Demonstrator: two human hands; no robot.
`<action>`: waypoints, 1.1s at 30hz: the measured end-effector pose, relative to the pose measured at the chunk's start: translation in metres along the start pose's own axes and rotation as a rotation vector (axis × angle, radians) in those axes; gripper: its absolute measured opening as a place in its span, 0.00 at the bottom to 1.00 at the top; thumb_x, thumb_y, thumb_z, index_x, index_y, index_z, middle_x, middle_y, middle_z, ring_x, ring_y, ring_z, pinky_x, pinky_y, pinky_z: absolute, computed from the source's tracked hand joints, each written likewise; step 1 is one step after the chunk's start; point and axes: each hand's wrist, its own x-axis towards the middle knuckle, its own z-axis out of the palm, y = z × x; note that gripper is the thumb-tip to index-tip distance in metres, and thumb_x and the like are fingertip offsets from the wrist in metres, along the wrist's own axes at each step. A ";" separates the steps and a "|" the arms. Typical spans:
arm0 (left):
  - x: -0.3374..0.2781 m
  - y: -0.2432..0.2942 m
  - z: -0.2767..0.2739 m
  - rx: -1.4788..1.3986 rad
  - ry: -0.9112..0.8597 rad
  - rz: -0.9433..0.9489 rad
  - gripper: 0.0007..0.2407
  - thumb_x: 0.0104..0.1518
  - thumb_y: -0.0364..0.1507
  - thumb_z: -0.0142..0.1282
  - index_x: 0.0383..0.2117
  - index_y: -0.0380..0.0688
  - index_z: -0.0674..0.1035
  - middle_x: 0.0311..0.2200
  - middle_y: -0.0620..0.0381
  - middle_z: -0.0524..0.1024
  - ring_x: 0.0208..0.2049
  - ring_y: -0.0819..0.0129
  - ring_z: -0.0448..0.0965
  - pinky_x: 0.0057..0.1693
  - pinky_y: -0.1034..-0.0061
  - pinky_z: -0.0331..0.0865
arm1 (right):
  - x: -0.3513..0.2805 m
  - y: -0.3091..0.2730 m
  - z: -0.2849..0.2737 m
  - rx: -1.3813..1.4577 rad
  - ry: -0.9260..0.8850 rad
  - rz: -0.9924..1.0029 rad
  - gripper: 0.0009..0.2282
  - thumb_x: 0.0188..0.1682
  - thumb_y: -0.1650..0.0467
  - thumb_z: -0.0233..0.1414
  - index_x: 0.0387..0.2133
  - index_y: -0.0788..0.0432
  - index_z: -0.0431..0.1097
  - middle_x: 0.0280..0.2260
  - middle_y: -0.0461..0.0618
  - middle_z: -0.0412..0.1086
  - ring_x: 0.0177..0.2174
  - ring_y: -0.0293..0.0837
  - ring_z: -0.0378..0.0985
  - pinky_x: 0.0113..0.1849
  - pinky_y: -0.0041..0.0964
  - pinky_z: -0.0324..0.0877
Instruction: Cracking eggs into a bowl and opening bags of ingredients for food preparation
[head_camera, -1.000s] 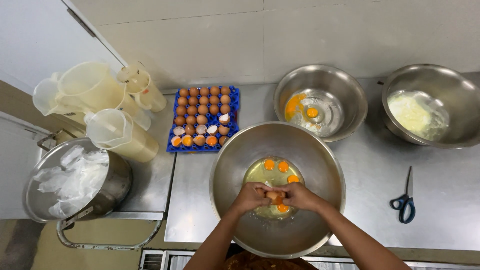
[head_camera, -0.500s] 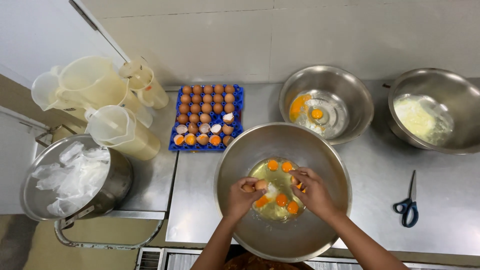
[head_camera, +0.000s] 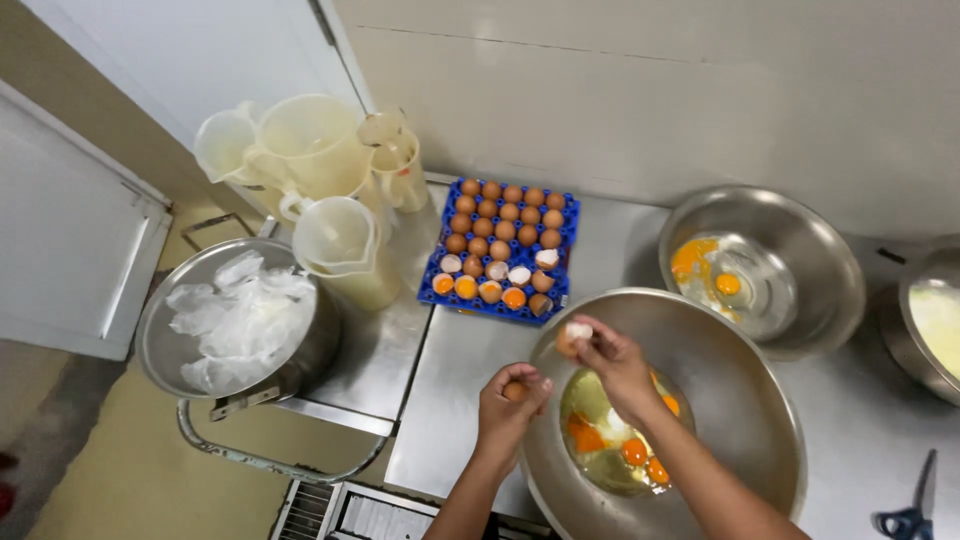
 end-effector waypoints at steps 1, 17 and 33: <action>0.001 0.003 -0.012 -0.007 0.011 0.002 0.12 0.48 0.23 0.71 0.37 0.39 0.81 0.33 0.53 0.80 0.21 0.71 0.72 0.31 0.78 0.71 | 0.033 0.007 0.005 -0.003 -0.012 0.003 0.19 0.49 0.72 0.57 0.55 0.60 0.72 0.41 0.53 0.77 0.40 0.42 0.77 0.42 0.37 0.73; -0.008 -0.004 -0.085 -0.026 -0.199 -0.076 0.23 0.48 0.29 0.72 0.49 0.47 0.72 0.41 0.49 0.80 0.39 0.71 0.81 0.40 0.79 0.77 | 0.034 -0.031 0.058 -0.587 -0.543 0.032 0.35 0.37 0.86 0.56 0.61 0.49 0.63 0.51 0.48 0.68 0.43 0.44 0.76 0.38 0.34 0.80; -0.072 -0.071 -0.032 1.216 -0.501 0.988 0.08 0.58 0.36 0.59 0.31 0.47 0.84 0.25 0.57 0.81 0.30 0.58 0.79 0.41 0.63 0.67 | -0.194 -0.012 -0.148 -1.059 -0.038 0.469 0.19 0.36 0.66 0.61 0.43 0.41 0.70 0.37 0.39 0.80 0.38 0.38 0.82 0.40 0.32 0.74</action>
